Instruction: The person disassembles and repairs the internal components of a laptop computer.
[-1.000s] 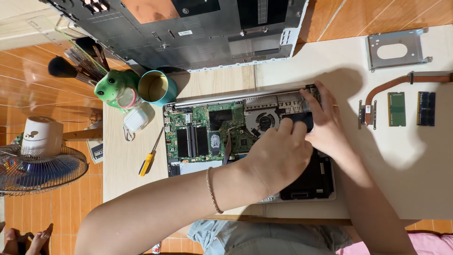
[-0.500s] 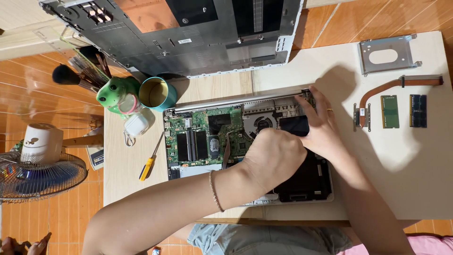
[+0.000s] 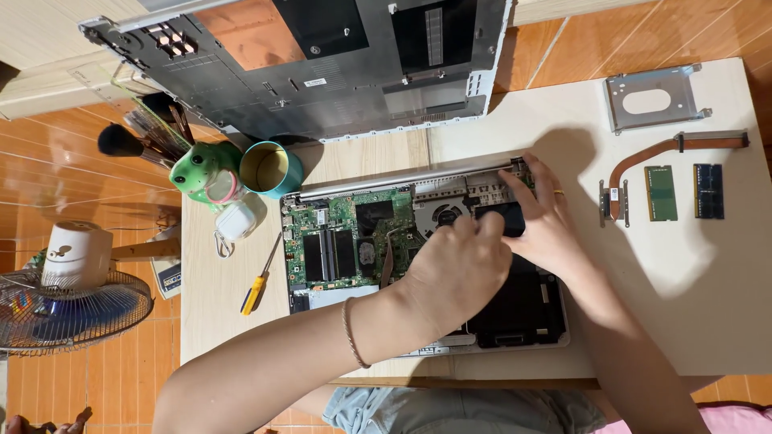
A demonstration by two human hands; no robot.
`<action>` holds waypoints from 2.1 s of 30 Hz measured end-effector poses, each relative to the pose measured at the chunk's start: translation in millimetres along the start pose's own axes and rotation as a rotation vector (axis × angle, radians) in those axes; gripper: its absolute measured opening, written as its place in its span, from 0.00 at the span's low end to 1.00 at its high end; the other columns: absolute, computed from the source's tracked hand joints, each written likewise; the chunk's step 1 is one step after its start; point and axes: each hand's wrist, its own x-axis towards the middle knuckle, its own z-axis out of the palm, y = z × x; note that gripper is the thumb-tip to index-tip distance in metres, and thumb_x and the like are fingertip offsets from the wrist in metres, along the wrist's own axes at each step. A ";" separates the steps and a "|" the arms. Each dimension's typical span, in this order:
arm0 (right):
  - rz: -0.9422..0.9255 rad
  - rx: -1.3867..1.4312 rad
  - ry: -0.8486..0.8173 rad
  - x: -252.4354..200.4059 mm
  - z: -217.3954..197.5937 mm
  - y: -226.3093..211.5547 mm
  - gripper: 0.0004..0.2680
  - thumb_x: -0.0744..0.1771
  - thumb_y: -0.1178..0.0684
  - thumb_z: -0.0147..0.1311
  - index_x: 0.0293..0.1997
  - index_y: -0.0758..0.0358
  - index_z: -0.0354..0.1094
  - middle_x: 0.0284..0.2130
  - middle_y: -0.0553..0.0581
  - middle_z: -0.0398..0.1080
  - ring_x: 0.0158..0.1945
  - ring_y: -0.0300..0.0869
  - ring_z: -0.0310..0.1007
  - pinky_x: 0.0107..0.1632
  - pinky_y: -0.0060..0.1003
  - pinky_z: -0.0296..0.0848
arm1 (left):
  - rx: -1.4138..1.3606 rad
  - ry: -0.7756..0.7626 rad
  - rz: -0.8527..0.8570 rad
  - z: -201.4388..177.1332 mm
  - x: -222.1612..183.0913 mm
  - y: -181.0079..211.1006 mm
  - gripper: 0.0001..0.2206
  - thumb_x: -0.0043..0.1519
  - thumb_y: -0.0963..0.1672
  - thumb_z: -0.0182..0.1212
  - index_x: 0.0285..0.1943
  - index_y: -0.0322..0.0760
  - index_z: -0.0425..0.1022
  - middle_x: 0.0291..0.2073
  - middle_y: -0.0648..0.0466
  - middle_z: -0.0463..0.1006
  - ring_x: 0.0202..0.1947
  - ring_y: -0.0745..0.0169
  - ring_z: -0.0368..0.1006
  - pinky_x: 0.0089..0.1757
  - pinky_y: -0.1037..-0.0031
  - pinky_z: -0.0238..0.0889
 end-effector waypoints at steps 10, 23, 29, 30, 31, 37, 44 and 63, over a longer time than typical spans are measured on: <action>-0.025 -0.014 0.007 0.6 -0.8 0.7 0.38 0.51 0.46 0.73 0.68 0.59 0.59 0.72 0.73 0.46 0.74 0.69 0.47 0.67 0.65 0.60 | -0.014 0.075 0.022 6.8 -4.7 -4.6 0.06 0.50 0.42 0.62 0.28 0.33 0.81 0.34 0.51 0.75 0.33 0.62 0.72 0.29 0.78 0.70; -0.040 -0.021 0.020 -0.5 -2.8 -0.6 0.37 0.53 0.41 0.73 0.68 0.58 0.60 0.72 0.72 0.46 0.74 0.70 0.47 0.66 0.67 0.59 | 0.021 -0.027 -0.051 16.5 -6.2 2.0 0.05 0.54 0.39 0.61 0.35 0.29 0.79 0.26 0.50 0.73 0.23 0.69 0.70 0.22 0.79 0.66; -0.033 0.016 0.015 -2.8 1.1 3.8 0.37 0.53 0.42 0.72 0.69 0.58 0.59 0.72 0.71 0.45 0.75 0.69 0.46 0.67 0.66 0.59 | -0.053 0.199 -0.050 13.9 -9.4 4.8 0.08 0.46 0.41 0.60 0.31 0.28 0.78 0.28 0.48 0.74 0.24 0.63 0.71 0.23 0.76 0.66; -0.035 0.025 0.017 -1.1 1.0 3.2 0.37 0.54 0.41 0.73 0.68 0.58 0.59 0.72 0.72 0.45 0.74 0.70 0.46 0.66 0.67 0.58 | 0.018 0.025 -0.090 18.0 -8.3 5.5 0.07 0.51 0.40 0.61 0.34 0.27 0.79 0.27 0.48 0.74 0.20 0.69 0.70 0.20 0.79 0.65; -0.036 0.025 0.017 -0.4 -0.3 2.2 0.37 0.54 0.41 0.73 0.68 0.58 0.59 0.72 0.72 0.45 0.74 0.70 0.46 0.66 0.67 0.58 | 0.018 0.026 -0.091 17.7 -8.6 5.0 0.07 0.51 0.40 0.61 0.34 0.27 0.79 0.27 0.48 0.74 0.20 0.69 0.70 0.20 0.79 0.65; -0.063 0.035 0.040 -3.6 1.0 3.4 0.37 0.54 0.44 0.72 0.70 0.56 0.58 0.73 0.69 0.44 0.77 0.67 0.46 0.69 0.66 0.59 | -0.149 0.363 -0.004 6.1 -15.3 7.8 0.08 0.42 0.41 0.60 0.27 0.31 0.78 0.34 0.46 0.75 0.33 0.55 0.75 0.29 0.72 0.68; -0.012 0.003 -0.022 -2.0 -1.4 2.7 0.38 0.53 0.44 0.73 0.70 0.55 0.58 0.73 0.70 0.44 0.75 0.67 0.44 0.68 0.64 0.58 | -0.003 0.140 -0.007 4.0 -13.7 -0.3 0.05 0.48 0.40 0.62 0.30 0.32 0.80 0.32 0.49 0.75 0.29 0.62 0.74 0.25 0.76 0.69; 0.007 -0.010 -0.030 -0.7 5.1 8.2 0.38 0.54 0.38 0.73 0.69 0.56 0.57 0.72 0.71 0.42 0.73 0.71 0.44 0.66 0.67 0.56 | -0.002 -0.051 -0.082 22.6 -15.1 -7.7 0.05 0.57 0.39 0.60 0.37 0.30 0.80 0.30 0.50 0.75 0.27 0.65 0.75 0.26 0.76 0.69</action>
